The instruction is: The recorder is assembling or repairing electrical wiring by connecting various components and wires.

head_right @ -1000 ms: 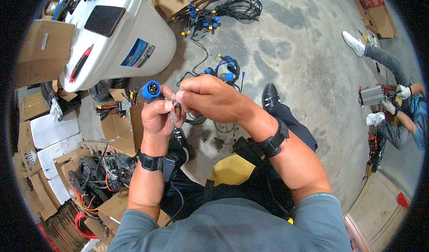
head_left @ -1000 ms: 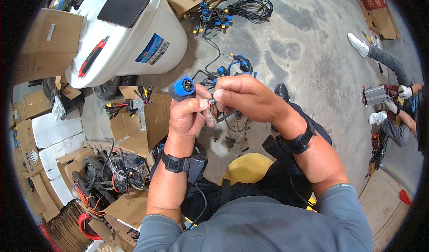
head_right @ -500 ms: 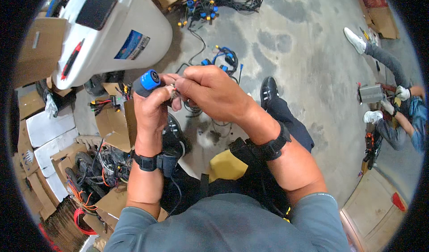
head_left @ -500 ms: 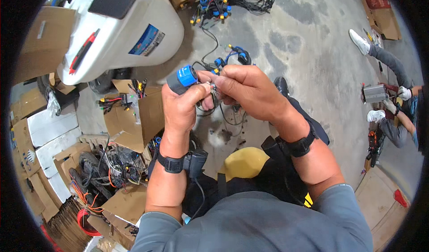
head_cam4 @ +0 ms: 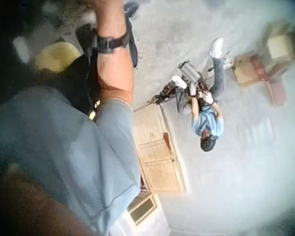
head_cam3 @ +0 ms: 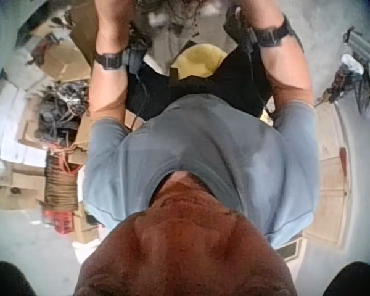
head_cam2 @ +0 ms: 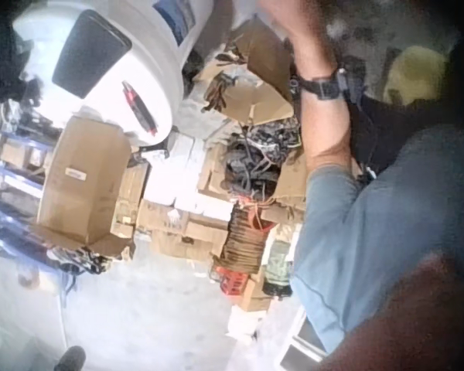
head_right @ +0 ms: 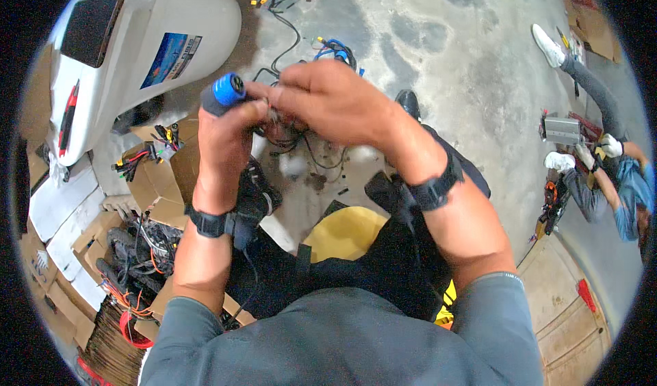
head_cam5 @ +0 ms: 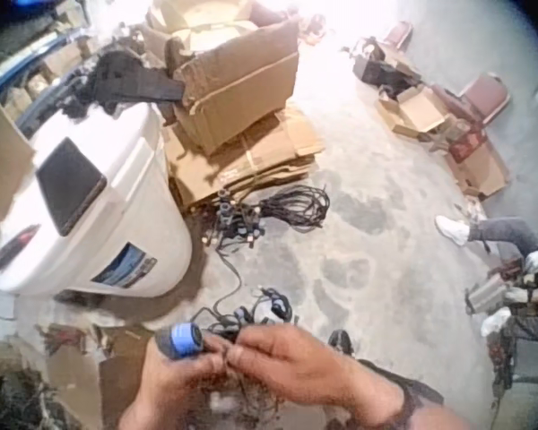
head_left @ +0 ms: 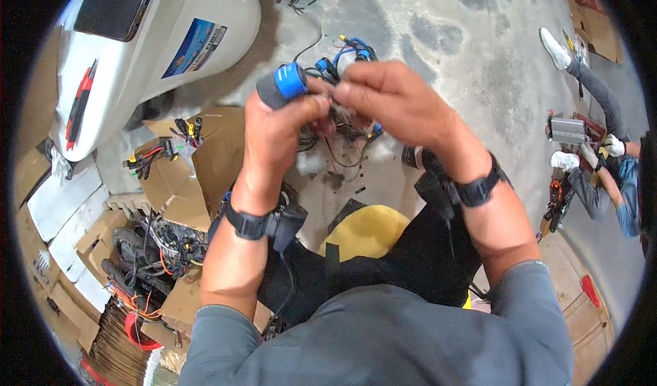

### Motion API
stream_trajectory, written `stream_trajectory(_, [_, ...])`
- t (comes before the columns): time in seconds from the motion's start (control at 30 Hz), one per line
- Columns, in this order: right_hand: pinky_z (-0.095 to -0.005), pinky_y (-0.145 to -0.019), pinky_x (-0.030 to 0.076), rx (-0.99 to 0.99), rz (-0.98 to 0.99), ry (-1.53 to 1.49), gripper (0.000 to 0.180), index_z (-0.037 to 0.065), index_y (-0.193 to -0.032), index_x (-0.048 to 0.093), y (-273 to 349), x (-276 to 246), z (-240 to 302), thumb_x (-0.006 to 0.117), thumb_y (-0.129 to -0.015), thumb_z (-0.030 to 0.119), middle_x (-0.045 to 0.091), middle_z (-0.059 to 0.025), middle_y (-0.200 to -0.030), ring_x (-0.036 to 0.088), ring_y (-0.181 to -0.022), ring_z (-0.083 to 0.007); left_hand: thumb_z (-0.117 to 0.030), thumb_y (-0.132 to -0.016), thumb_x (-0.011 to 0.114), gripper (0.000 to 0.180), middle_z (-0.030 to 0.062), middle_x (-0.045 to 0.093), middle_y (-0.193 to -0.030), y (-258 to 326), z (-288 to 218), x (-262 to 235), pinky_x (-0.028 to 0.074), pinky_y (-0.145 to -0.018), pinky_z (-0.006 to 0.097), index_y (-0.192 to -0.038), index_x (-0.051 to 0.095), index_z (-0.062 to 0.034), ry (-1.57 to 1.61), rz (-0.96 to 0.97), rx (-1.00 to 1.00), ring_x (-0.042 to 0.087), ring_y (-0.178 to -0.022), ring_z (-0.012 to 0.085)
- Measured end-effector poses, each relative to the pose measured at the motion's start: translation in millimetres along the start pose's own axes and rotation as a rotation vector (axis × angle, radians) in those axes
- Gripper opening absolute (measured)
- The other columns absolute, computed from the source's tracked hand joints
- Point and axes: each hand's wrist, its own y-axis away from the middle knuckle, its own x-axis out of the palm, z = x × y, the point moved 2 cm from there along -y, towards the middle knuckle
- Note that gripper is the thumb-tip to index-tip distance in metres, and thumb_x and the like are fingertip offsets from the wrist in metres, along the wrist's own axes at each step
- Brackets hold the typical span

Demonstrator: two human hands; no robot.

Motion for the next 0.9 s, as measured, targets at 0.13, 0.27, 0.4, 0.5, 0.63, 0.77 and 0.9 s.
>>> stream_trajectory(0.13, [-0.0239, -0.057, 0.041, 0.005, -0.048, 0.005, 0.025, 0.002, -0.080, 0.060, -16, -4, -4, 0.054, -0.097, 0.018, 0.054, 0.0021, -0.069, 0.049, -0.065, -0.0054, -0.005, -0.075, 0.065, 0.010, 0.0080, 0.065, -0.069, -19, -4, 0, 0.049, -0.051, 0.027, -0.083, 0.066, 0.0014, 0.042, -0.030, 0.062, 0.061, -0.052, 0.0167])
stream_trajectory(0.27, [-0.0235, -0.058, 0.042, -0.020, -0.042, 0.174, 0.029, 0.003, -0.079, 0.060, -3, 0, 17, 0.054, -0.097, 0.025, 0.054, 0.0027, -0.068, 0.050, -0.065, -0.0059, -0.006, -0.080, 0.064, 0.005, 0.0049, 0.064, -0.067, -8, -11, -6, 0.048, -0.051, 0.026, -0.083, 0.064, -0.0024, -0.038, 0.079, 0.109, 0.062, -0.055, 0.0130])
stream_trajectory(0.4, [-0.0289, -0.059, 0.044, -0.004, 0.075, 0.073, 0.028, 0.001, -0.086, 0.064, 19, 4, 5, 0.053, -0.095, 0.025, 0.063, -0.0023, -0.072, 0.052, -0.064, -0.0101, -0.008, -0.082, 0.065, 0.009, 0.0069, 0.066, -0.070, 19, 0, 9, 0.051, -0.053, 0.027, -0.086, 0.065, 0.0002, -0.066, 0.095, 0.209, 0.063, -0.057, 0.0138])
stream_trajectory(0.5, [-0.0231, -0.057, 0.043, 0.027, 0.114, 0.115, 0.025, 0.004, -0.086, 0.063, 48, 13, 3, 0.051, -0.097, 0.023, 0.065, -0.0004, -0.077, 0.052, -0.063, -0.0068, -0.003, -0.085, 0.062, 0.006, 0.0063, 0.066, -0.072, 51, 20, 19, 0.051, -0.055, 0.026, -0.090, 0.064, 0.0009, -0.074, 0.074, 0.254, 0.062, -0.060, 0.0121])
stream_trajectory(0.63, [-0.0226, -0.062, 0.048, 0.023, 0.183, -0.068, 0.023, 0.004, -0.094, 0.063, 101, 49, -8, 0.053, -0.099, 0.025, 0.068, -0.0021, -0.085, 0.057, -0.071, -0.0069, -0.001, -0.084, 0.063, 0.005, 0.0049, 0.065, -0.072, 118, 36, 28, 0.050, -0.056, 0.026, -0.089, 0.062, 0.0009, -0.091, 0.006, 0.256, 0.061, -0.060, 0.0112])
stream_trajectory(0.77, [-0.0221, -0.055, 0.047, 0.032, 0.079, -0.091, 0.026, 0.004, -0.092, 0.064, 154, 92, -49, 0.050, -0.100, 0.025, 0.065, -0.0004, -0.078, 0.056, -0.063, -0.0063, -0.001, -0.082, 0.063, 0.008, 0.0013, 0.062, -0.072, 172, 69, 37, 0.048, -0.054, 0.025, -0.089, 0.060, 0.0006, -0.191, -0.061, 0.272, 0.058, -0.063, 0.0075])
stream_trajectory(0.9, [-0.0235, -0.055, 0.047, 0.080, -0.013, -0.307, 0.026, 0.004, -0.089, 0.064, 191, 130, -97, 0.051, -0.099, 0.025, 0.063, -0.0004, -0.073, 0.056, -0.061, -0.0080, 0.001, -0.080, 0.062, 0.004, 0.0011, 0.061, -0.069, 200, 97, 44, 0.046, -0.052, 0.025, -0.084, 0.060, -0.0009, -0.267, -0.106, 0.235, 0.056, -0.060, 0.0076])
